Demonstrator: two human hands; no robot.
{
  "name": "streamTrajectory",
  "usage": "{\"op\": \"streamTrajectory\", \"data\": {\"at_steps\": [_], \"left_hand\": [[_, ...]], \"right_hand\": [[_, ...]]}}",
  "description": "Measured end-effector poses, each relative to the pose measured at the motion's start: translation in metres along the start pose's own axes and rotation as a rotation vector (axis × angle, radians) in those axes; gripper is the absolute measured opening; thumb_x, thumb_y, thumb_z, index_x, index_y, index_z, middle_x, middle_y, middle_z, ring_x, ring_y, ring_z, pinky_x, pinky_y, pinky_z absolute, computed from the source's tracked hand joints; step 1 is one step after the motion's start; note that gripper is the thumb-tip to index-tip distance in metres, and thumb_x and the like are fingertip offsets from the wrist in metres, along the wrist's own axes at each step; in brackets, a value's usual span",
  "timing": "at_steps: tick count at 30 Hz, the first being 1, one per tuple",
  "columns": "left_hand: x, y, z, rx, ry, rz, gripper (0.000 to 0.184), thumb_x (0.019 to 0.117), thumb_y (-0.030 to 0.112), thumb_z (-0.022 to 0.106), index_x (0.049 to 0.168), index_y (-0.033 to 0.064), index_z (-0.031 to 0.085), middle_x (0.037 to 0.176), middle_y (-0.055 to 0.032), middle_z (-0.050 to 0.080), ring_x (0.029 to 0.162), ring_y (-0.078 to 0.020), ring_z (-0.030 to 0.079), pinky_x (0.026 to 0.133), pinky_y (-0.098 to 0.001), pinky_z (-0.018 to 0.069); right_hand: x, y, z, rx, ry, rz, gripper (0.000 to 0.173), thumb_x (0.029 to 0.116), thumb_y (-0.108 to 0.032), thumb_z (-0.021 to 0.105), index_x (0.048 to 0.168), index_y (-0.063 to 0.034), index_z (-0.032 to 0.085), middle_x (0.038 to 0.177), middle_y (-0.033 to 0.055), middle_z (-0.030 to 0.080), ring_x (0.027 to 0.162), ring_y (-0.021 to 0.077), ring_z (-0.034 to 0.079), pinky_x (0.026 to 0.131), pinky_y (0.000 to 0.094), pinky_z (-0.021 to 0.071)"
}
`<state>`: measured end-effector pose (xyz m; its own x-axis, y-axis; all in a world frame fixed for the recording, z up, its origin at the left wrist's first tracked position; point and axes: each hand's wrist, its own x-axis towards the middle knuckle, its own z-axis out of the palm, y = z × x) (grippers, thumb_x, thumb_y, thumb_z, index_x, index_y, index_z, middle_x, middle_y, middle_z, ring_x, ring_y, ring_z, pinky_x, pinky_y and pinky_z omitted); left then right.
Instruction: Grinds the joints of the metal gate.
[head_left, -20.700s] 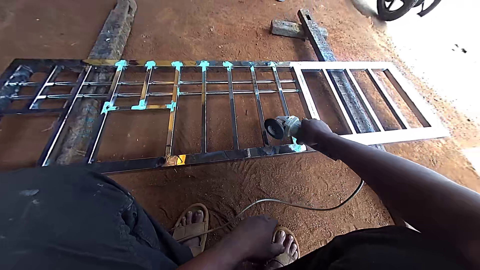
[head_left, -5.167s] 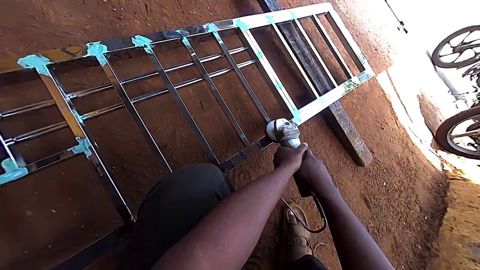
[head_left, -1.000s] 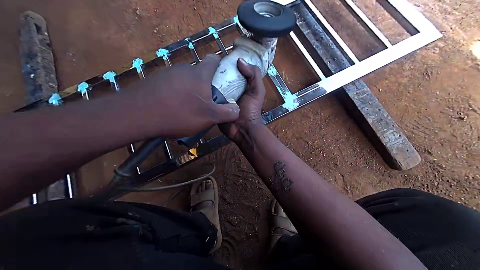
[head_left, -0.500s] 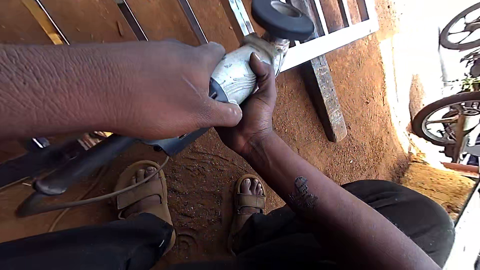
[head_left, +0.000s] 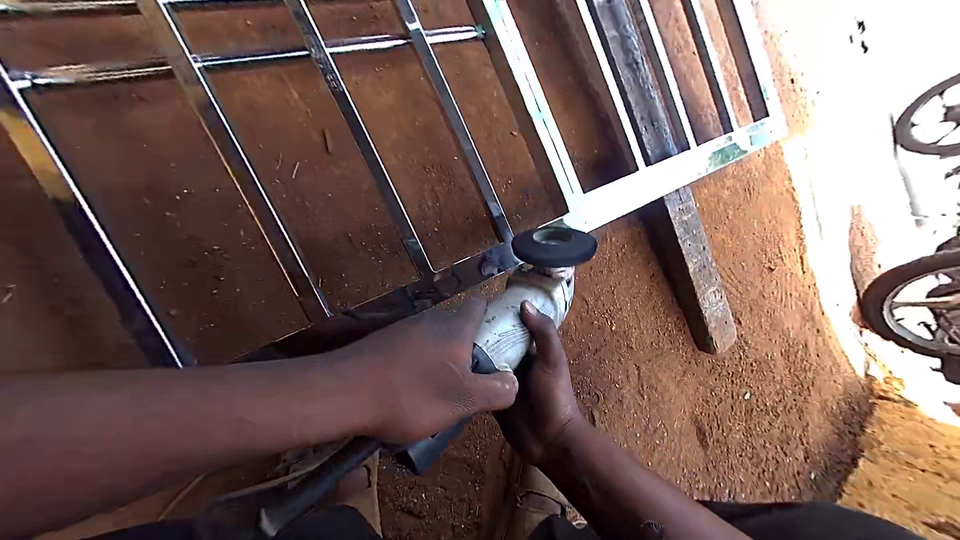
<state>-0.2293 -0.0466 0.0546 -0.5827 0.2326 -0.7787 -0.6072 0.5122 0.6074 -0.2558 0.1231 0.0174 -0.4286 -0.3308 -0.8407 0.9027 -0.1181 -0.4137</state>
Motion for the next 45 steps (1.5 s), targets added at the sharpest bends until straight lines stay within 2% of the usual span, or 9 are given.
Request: {"op": "streamTrajectory", "data": {"at_steps": [5, 10, 13, 19, 24, 30, 35, 41, 45], "left_hand": [[0.015, -0.019, -0.012, -0.173, -0.101, 0.015, 0.07, 0.0976, 0.051, 0.066, 0.15, 0.0153, 0.038, 0.105, -0.0097, 0.066, 0.089, -0.0202, 0.068, 0.079, -0.0436, 0.0584], [0.029, -0.03, -0.027, -0.256, -0.068, 0.068, 0.064, 0.0971, 0.05, 0.068, 0.147, 0.0201, 0.042, 0.104, -0.0071, 0.067, 0.089, -0.019, 0.068, 0.077, -0.0425, 0.0583], [0.032, -0.024, -0.025, -0.352, -0.053, 0.045, 0.066, 0.0959, 0.048, 0.07, 0.148, 0.0202, 0.04, 0.106, -0.0084, 0.067, 0.089, -0.0204, 0.068, 0.076, -0.0437, 0.0581], [0.027, -0.025, -0.012, -0.415, -0.168, 0.003, 0.072, 0.095, 0.045, 0.07, 0.152, 0.0207, 0.034, 0.107, -0.0083, 0.066, 0.09, -0.0188, 0.069, 0.079, -0.0408, 0.0592], [0.034, -0.033, -0.022, -0.405, -0.028, 0.033, 0.067, 0.0951, 0.044, 0.072, 0.149, 0.0232, 0.038, 0.101, -0.0068, 0.067, 0.083, -0.0178, 0.069, 0.072, -0.0399, 0.0594], [0.025, -0.038, -0.01, -0.473, -0.177, 0.009, 0.07, 0.0946, 0.041, 0.073, 0.15, 0.0227, 0.034, 0.104, -0.0073, 0.067, 0.086, -0.017, 0.07, 0.076, -0.0373, 0.0599], [0.034, -0.041, -0.019, -0.449, -0.003, 0.063, 0.062, 0.0949, 0.04, 0.073, 0.145, 0.0208, 0.041, 0.097, -0.0068, 0.067, 0.079, -0.0175, 0.068, 0.068, -0.0373, 0.0584], [0.024, -0.047, -0.004, -0.443, -0.151, 0.011, 0.064, 0.0923, 0.043, 0.074, 0.143, 0.0226, 0.039, 0.1, -0.0065, 0.067, 0.082, -0.018, 0.069, 0.072, -0.0387, 0.0599], [0.029, -0.048, -0.011, -0.443, -0.062, 0.037, 0.068, 0.0932, 0.04, 0.075, 0.146, 0.0189, 0.038, 0.103, -0.0086, 0.066, 0.084, -0.02, 0.069, 0.073, -0.0407, 0.0592]], "right_hand": [[0.014, 0.005, 0.01, -0.056, 0.093, 0.015, 0.053, 0.1019, -0.059, 0.048, 0.128, -0.0146, 0.06, 0.109, 0.0125, 0.069, 0.097, 0.0247, 0.07, 0.083, 0.0432, 0.0597], [0.032, -0.007, 0.018, -0.18, 0.082, -0.006, 0.058, 0.1008, -0.066, 0.045, 0.129, -0.0175, 0.059, 0.109, 0.0092, 0.071, 0.097, 0.0219, 0.071, 0.083, 0.0426, 0.0602], [0.035, -0.015, 0.015, -0.251, 0.097, -0.013, 0.06, 0.0987, -0.069, 0.046, 0.129, -0.0191, 0.06, 0.109, 0.0079, 0.071, 0.097, 0.021, 0.071, 0.081, 0.0423, 0.0604], [0.019, -0.01, 0.006, -0.243, 0.163, 0.04, 0.06, 0.1044, -0.061, 0.041, 0.127, -0.009, 0.06, 0.102, 0.016, 0.071, 0.091, 0.0263, 0.072, 0.078, 0.0437, 0.0616], [0.041, -0.017, 0.015, -0.321, 0.068, 0.016, 0.06, 0.1005, -0.068, 0.044, 0.13, -0.018, 0.06, 0.11, 0.0081, 0.071, 0.098, 0.0209, 0.071, 0.083, 0.0417, 0.0605], [0.019, -0.007, 0.008, -0.28, 0.163, 0.103, 0.062, 0.1048, -0.061, 0.041, 0.129, -0.0068, 0.06, 0.105, 0.019, 0.072, 0.094, 0.03, 0.073, 0.082, 0.0476, 0.062], [0.043, -0.016, 0.013, -0.406, 0.049, 0.039, 0.066, 0.0987, -0.072, 0.042, 0.132, -0.0178, 0.06, 0.112, 0.0089, 0.072, 0.098, 0.0229, 0.072, 0.084, 0.0457, 0.0607], [0.018, -0.004, 0.006, -0.356, 0.167, 0.145, 0.065, 0.1036, -0.063, 0.042, 0.13, -0.0068, 0.061, 0.107, 0.0199, 0.072, 0.096, 0.0326, 0.073, 0.083, 0.0504, 0.0621], [0.036, -0.008, 0.008, -0.428, 0.085, 0.092, 0.064, 0.1036, -0.065, 0.039, 0.129, -0.0097, 0.061, 0.106, 0.0137, 0.072, 0.094, 0.0256, 0.072, 0.082, 0.0448, 0.0613]]}}
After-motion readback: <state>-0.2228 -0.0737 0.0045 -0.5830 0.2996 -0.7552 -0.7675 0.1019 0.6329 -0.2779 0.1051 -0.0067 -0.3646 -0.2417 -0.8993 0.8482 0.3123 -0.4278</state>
